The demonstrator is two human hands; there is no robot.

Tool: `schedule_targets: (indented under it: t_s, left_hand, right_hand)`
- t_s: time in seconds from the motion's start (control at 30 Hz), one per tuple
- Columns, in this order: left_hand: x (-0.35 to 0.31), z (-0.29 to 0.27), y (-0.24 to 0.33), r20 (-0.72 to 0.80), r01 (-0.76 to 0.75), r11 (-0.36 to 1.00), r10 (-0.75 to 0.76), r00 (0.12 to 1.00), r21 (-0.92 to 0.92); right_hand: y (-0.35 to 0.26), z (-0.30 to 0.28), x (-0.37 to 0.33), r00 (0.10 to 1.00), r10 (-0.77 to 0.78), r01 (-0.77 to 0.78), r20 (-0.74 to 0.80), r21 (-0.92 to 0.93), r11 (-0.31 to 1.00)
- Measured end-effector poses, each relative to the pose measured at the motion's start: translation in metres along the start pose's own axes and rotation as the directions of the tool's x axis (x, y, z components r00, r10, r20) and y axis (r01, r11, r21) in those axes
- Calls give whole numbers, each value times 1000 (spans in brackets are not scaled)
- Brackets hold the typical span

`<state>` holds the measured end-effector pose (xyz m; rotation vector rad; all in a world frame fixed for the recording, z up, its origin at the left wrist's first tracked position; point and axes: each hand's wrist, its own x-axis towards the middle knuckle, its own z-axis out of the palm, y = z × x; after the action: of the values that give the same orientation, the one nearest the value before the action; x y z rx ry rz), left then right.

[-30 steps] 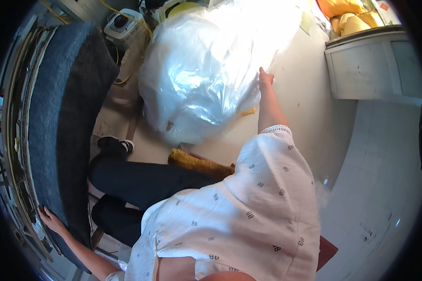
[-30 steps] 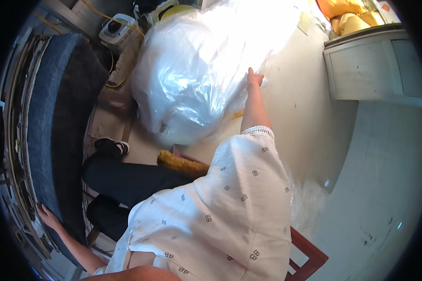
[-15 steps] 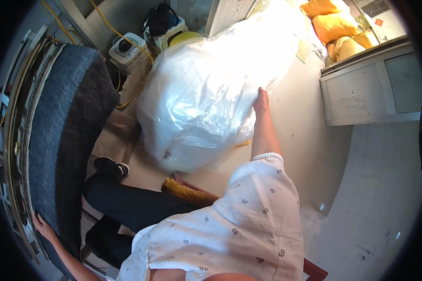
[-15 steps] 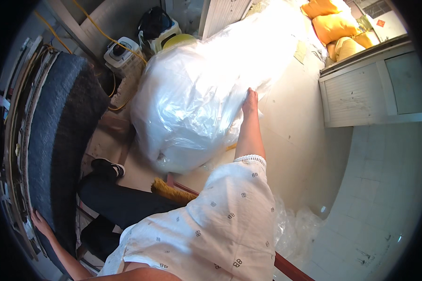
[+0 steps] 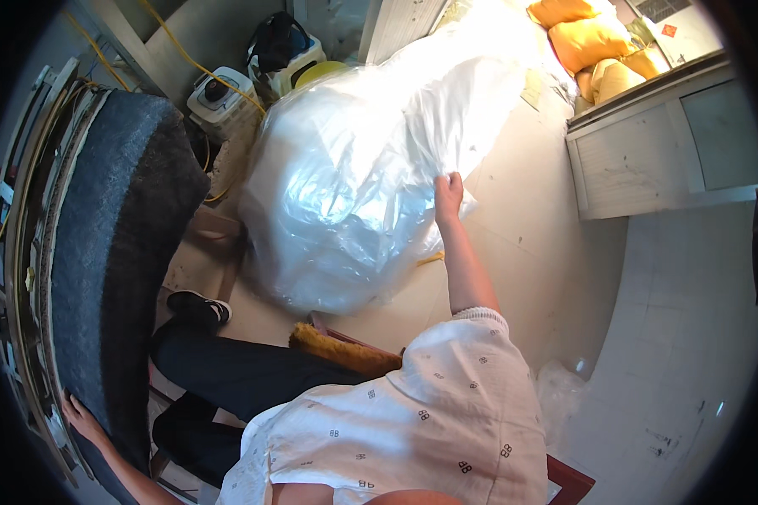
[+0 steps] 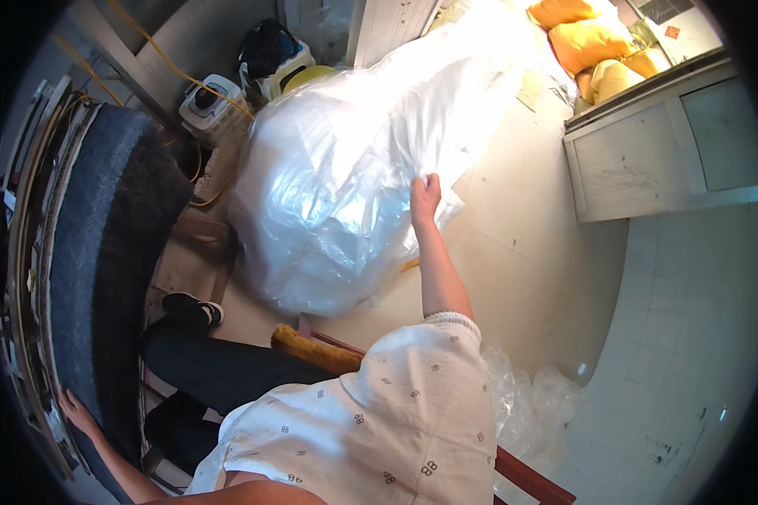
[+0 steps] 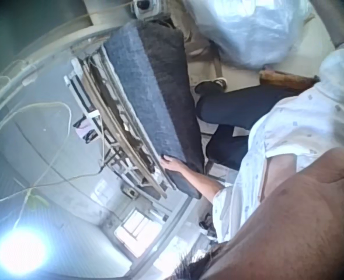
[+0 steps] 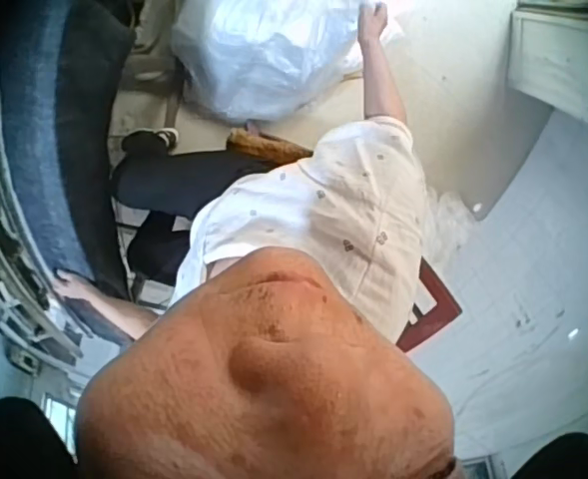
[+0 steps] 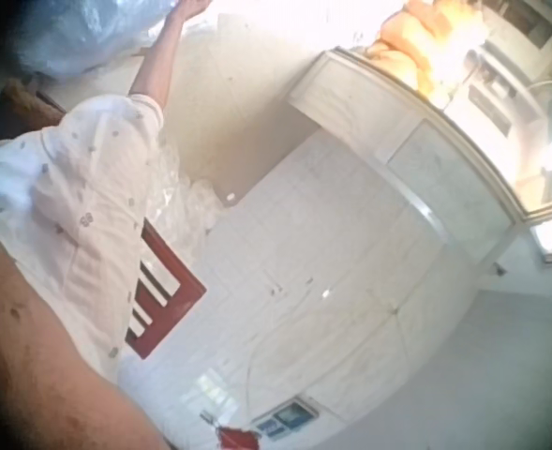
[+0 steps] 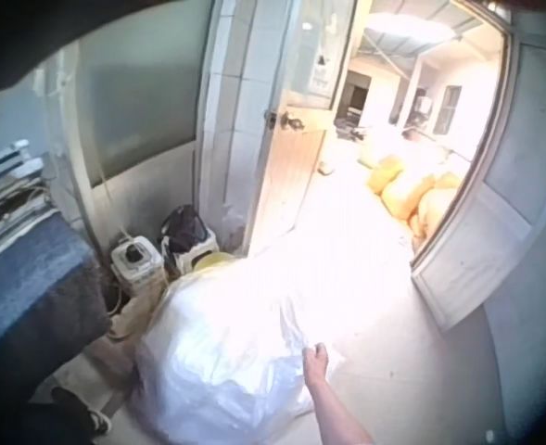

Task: Wrapping a large black cylindrical rubber or foam product with a plastic protective sheet.

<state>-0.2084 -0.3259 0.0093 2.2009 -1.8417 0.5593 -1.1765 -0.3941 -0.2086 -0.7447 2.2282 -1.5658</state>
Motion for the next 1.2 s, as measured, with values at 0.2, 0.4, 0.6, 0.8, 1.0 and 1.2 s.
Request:
schedule_targets:
  t_s: [0.2,0.4,0.6,0.8,1.0,1.2]
  left_hand:
    - [-3,-1,2,8,-12,1000,12,1000,-2]
    - [-4,-1,8,4,8,1000,-8,1000,-27]
    - [-5,-22,41,-17,3,996,-4,1000,-92]
    - [-7,-37,88,-80,57,994,-65,995,-93]
    - [-43,-58,122,6,115,984,-115,993,-135]
    - [-66,-66,108,-49,182,969,-193,980,-170]
  right_hand:
    - [33,-32,-64,986,-29,53,-166,144,988]
    - [123,-64,-103,956,268,-252,-121,132,959]
    - [28,-53,-84,986,-116,-51,-116,-891,451]
    - [-27,98,-54,870,-226,274,438,-47,961]
    - [-79,250,-60,784,153,-180,602,-15,984]
    - [-11,251,-48,790,257,305,557,-720,624]
